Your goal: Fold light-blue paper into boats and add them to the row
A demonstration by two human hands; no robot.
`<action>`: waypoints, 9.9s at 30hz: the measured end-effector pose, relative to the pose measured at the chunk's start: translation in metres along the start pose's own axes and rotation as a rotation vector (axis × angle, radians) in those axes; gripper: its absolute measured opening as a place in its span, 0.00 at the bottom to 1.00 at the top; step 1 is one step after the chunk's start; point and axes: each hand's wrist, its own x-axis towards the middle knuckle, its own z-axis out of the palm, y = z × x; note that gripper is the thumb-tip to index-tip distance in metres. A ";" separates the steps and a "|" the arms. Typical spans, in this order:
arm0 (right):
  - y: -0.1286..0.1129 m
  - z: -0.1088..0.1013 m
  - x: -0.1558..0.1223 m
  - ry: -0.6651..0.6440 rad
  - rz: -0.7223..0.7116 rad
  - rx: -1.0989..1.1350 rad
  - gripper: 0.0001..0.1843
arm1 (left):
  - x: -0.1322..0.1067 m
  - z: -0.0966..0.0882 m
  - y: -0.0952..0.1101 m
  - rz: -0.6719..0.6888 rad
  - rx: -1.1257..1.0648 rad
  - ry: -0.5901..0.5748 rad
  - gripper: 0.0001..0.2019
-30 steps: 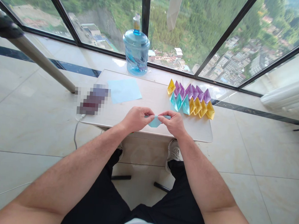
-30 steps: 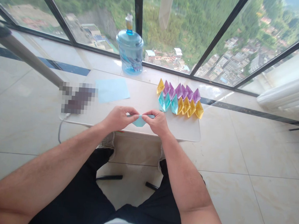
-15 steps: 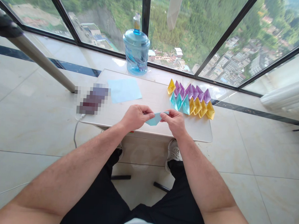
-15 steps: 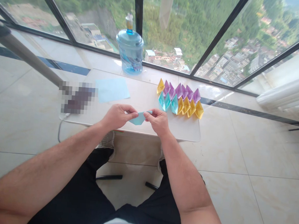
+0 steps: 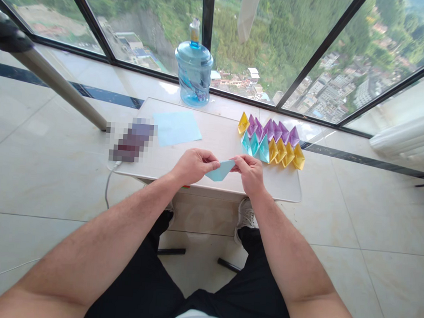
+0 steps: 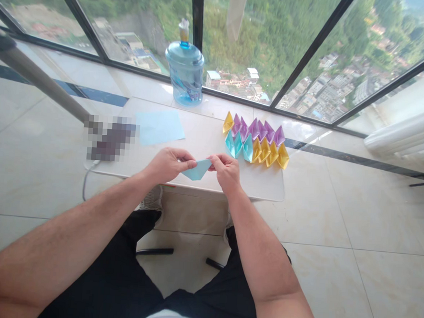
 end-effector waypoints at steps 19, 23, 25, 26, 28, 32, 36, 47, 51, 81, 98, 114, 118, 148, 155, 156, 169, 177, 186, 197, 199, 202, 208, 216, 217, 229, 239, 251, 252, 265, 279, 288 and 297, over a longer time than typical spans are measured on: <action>0.002 -0.005 0.005 0.092 -0.010 0.004 0.18 | 0.003 -0.004 -0.005 -0.008 -0.104 0.112 0.15; 0.001 -0.004 0.004 0.102 -0.003 0.099 0.18 | 0.003 -0.003 -0.002 -0.023 -0.279 0.148 0.14; 0.001 -0.003 0.004 0.100 -0.001 0.154 0.18 | 0.003 -0.001 0.000 -0.029 -0.351 0.166 0.14; 0.000 -0.003 0.003 0.100 0.000 0.181 0.18 | 0.003 0.000 0.000 -0.035 -0.387 0.174 0.14; 0.000 -0.001 0.002 0.099 0.005 0.226 0.18 | 0.003 0.001 0.000 -0.050 -0.460 0.192 0.14; -0.002 0.001 0.001 0.080 0.028 0.273 0.18 | 0.005 0.003 -0.002 -0.062 -0.575 0.222 0.14; -0.004 -0.006 0.001 0.000 -0.009 0.091 0.16 | 0.005 0.002 -0.003 -0.049 -0.565 0.266 0.15; -0.020 -0.012 -0.006 -0.322 -0.118 -0.508 0.17 | -0.004 0.007 0.004 -0.033 -0.374 0.018 0.13; -0.020 -0.004 -0.009 -0.313 -0.139 -0.500 0.19 | -0.005 0.011 0.005 -0.057 -0.415 -0.005 0.14; -0.014 0.016 -0.016 -0.220 -0.133 -0.439 0.15 | 0.000 0.023 -0.005 -0.121 -0.667 0.390 0.13; -0.003 0.018 -0.017 -0.170 -0.140 -0.465 0.20 | -0.004 0.025 -0.006 -0.305 -0.629 0.086 0.19; -0.002 0.018 -0.014 -0.161 -0.113 -0.451 0.24 | -0.004 0.027 -0.003 -0.238 -0.557 0.206 0.22; -0.002 0.020 -0.015 -0.124 -0.116 -0.452 0.23 | -0.005 0.028 -0.001 -0.236 -0.570 0.241 0.19; -0.008 0.011 -0.010 -0.114 -0.045 -0.398 0.13 | 0.003 0.019 -0.011 -0.228 -0.746 0.225 0.19; -0.010 0.010 -0.008 -0.123 -0.027 -0.448 0.15 | 0.009 0.009 -0.013 -0.211 -0.822 0.321 0.20; -0.010 0.010 -0.008 -0.122 -0.020 -0.446 0.16 | 0.009 0.007 -0.014 -0.220 -0.830 0.318 0.20; -0.001 0.000 -0.002 0.041 -0.285 -0.619 0.17 | 0.007 0.011 -0.011 -0.219 -0.675 0.265 0.20; -0.005 0.006 -0.009 0.126 -0.645 -0.847 0.16 | 0.006 0.018 -0.016 -0.210 -0.547 0.189 0.14; 0.000 0.019 -0.018 -0.082 -0.620 -0.906 0.12 | -0.003 0.027 -0.002 -0.210 -0.560 -0.056 0.25; -0.008 0.009 -0.002 0.019 -0.117 -0.305 0.14 | 0.002 0.020 -0.002 -0.174 -0.711 0.121 0.19; -0.005 0.011 -0.003 0.005 -0.125 -0.309 0.14 | 0.001 0.023 -0.002 -0.155 -0.716 0.120 0.19; -0.003 0.012 -0.006 0.077 -0.236 -0.411 0.18 | 0.001 0.025 -0.002 -0.103 -0.648 0.178 0.19; -0.004 0.014 -0.015 0.180 -0.650 -0.850 0.13 | -0.002 0.026 0.002 -0.101 -0.574 0.237 0.20; -0.005 0.018 -0.016 0.037 -0.555 -0.732 0.18 | -0.007 0.025 0.007 -0.136 -0.742 0.132 0.22; -0.005 0.018 -0.016 0.004 -0.509 -0.692 0.20 | -0.007 0.025 0.007 -0.134 -0.744 0.128 0.22; -0.005 0.016 -0.011 -0.065 -0.353 -0.436 0.14 | -0.004 0.029 -0.001 -0.045 -0.579 0.184 0.26; -0.003 0.018 -0.011 -0.079 -0.295 -0.328 0.18 | -0.002 0.029 -0.004 -0.023 -0.643 0.140 0.30; -0.003 0.018 -0.011 -0.092 -0.241 -0.294 0.19 | -0.003 0.029 -0.003 -0.052 -0.716 0.125 0.29; -0.003 0.018 -0.011 -0.089 -0.240 -0.293 0.20 | -0.003 0.029 -0.003 -0.053 -0.720 0.130 0.29; -0.008 0.015 -0.009 -0.120 -0.130 -0.267 0.28 | -0.003 0.028 0.001 -0.095 -0.785 0.169 0.30; -0.009 0.014 -0.010 -0.130 -0.109 -0.255 0.28 | -0.002 0.028 0.001 -0.119 -0.766 0.180 0.31; -0.007 0.012 -0.009 -0.152 -0.108 -0.266 0.25 | -0.003 0.027 0.002 -0.166 -0.776 0.181 0.33; -0.004 0.010 -0.006 -0.148 -0.072 -0.232 0.25 | -0.001 0.027 -0.003 -0.158 -0.753 0.174 0.35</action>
